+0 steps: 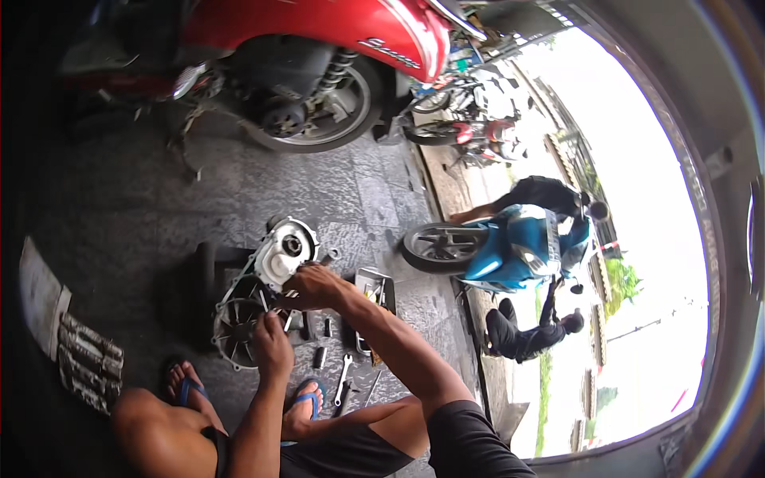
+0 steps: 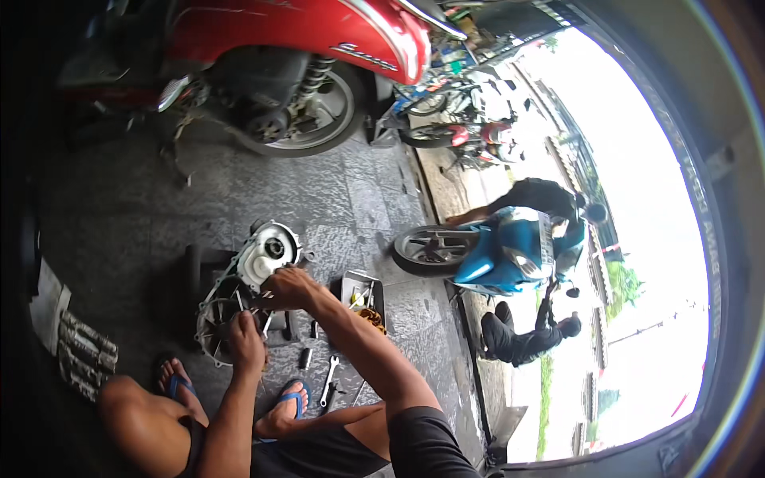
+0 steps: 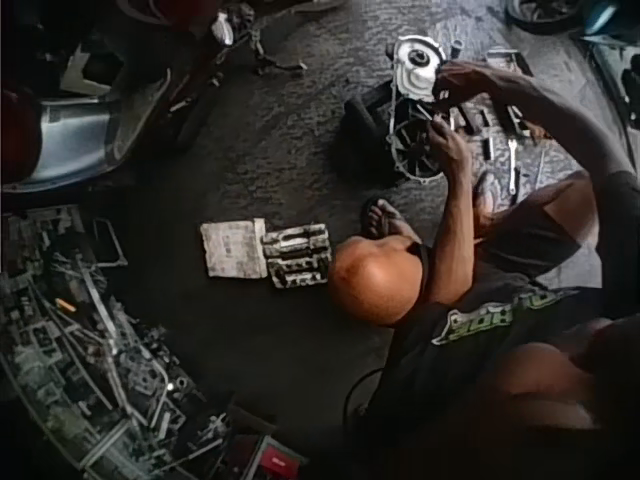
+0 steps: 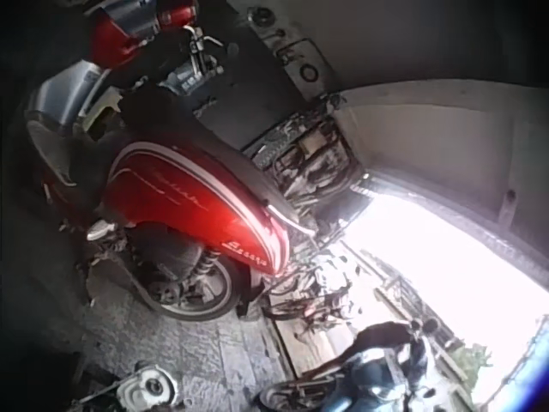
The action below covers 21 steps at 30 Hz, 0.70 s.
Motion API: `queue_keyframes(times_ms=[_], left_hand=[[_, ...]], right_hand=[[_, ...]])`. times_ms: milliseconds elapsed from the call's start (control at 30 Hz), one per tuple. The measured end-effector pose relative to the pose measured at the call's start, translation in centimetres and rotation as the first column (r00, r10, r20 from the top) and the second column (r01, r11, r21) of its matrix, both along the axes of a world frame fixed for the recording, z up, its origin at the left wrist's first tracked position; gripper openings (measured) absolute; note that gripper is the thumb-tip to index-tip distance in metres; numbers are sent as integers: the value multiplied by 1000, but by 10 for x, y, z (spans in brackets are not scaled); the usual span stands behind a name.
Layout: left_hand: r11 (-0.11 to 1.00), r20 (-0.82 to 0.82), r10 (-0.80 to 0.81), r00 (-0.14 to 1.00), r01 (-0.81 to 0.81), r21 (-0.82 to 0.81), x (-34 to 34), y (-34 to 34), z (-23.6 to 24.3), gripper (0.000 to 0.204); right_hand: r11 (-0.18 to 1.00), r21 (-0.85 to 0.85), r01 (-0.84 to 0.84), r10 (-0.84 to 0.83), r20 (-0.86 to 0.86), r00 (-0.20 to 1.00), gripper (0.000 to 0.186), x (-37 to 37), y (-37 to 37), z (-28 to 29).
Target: The person cleans a motorcycle engine component with a cloth and then uses a screwdriver to tighten screws on the housing.
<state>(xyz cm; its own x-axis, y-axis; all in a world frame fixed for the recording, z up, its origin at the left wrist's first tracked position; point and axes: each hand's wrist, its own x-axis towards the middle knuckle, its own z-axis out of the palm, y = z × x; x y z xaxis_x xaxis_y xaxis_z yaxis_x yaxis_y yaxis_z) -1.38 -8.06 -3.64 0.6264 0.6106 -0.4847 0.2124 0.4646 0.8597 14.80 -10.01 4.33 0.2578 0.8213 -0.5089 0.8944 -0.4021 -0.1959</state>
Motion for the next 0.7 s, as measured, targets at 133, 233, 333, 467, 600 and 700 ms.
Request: queue_keyframes(times_ms=[133, 233, 333, 467, 600, 700], left_hand=[[1000, 47, 6, 999, -7, 21, 4, -13, -14, 38], [997, 51, 65, 997, -67, 34, 9, -17, -26, 38], [999, 45, 32, 998, -31, -20, 11, -16, -9, 38], [997, 28, 28, 999, -26, -67, 3, -9, -5, 39], [996, -21, 66, 998, -65, 57, 6, -15, -36, 40], [989, 37, 67, 997, -61, -135, 12, -22, -22, 39]], right_hand=[[983, 114, -146, 133, 117, 984, 35, 3, 3, 4], [911, 298, -285, 240, 179, 954, 31, 12, -15, -12], [914, 321, -247, 191, 196, 962, 29, 15, -28, -20], [963, 268, -18, -2, 75, 997, 24, -9, -39, -13], [973, 33, 229, -229, 3, 973, 17, -73, -84, -24], [665, -44, 745, -613, -603, 511, 29, -144, -121, -72]])
